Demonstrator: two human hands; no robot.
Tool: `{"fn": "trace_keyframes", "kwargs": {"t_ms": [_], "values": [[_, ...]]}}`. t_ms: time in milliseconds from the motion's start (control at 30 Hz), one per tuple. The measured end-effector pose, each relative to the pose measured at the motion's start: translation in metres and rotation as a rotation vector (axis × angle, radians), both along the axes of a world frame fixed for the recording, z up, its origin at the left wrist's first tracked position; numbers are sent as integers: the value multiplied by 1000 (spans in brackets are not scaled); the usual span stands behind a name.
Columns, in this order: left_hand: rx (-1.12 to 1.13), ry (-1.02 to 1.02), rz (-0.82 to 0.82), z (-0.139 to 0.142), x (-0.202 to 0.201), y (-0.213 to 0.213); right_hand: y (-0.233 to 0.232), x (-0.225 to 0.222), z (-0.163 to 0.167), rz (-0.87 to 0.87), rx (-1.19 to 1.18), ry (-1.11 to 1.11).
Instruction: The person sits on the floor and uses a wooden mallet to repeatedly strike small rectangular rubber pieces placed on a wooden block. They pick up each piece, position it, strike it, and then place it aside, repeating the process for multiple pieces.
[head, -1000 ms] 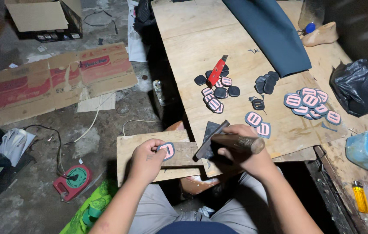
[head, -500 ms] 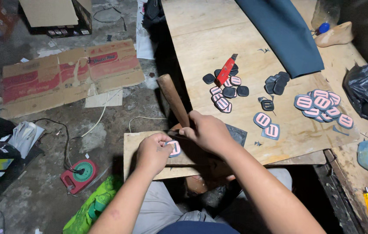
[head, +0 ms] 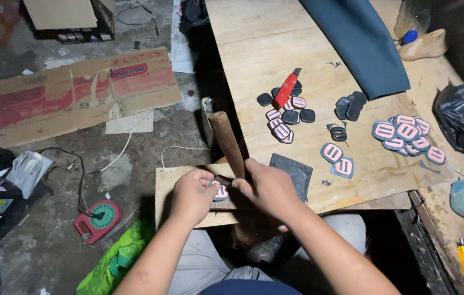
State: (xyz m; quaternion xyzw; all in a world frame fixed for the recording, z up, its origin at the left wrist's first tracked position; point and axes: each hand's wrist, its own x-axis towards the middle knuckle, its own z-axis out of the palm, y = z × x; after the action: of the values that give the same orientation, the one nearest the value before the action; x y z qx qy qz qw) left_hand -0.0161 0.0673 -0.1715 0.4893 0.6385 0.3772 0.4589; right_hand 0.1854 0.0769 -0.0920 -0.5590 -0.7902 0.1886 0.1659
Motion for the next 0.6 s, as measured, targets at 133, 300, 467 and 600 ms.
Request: {"fn": "trace_keyframes", "kwargs": {"t_ms": [133,300,467,600], "values": [[36,-25,-45,-6,-5,4,-2,0,-8,-52,-15,179],[-41,121,-54,-8,-6,14,7,-5,-12,-133,-121,246],[-71,62,-31,-8,-6,17,7,0,-16,-128,-150,305],[-95,42,-35,-5,-6,18,4,7,-21,-174,-236,329]]}}
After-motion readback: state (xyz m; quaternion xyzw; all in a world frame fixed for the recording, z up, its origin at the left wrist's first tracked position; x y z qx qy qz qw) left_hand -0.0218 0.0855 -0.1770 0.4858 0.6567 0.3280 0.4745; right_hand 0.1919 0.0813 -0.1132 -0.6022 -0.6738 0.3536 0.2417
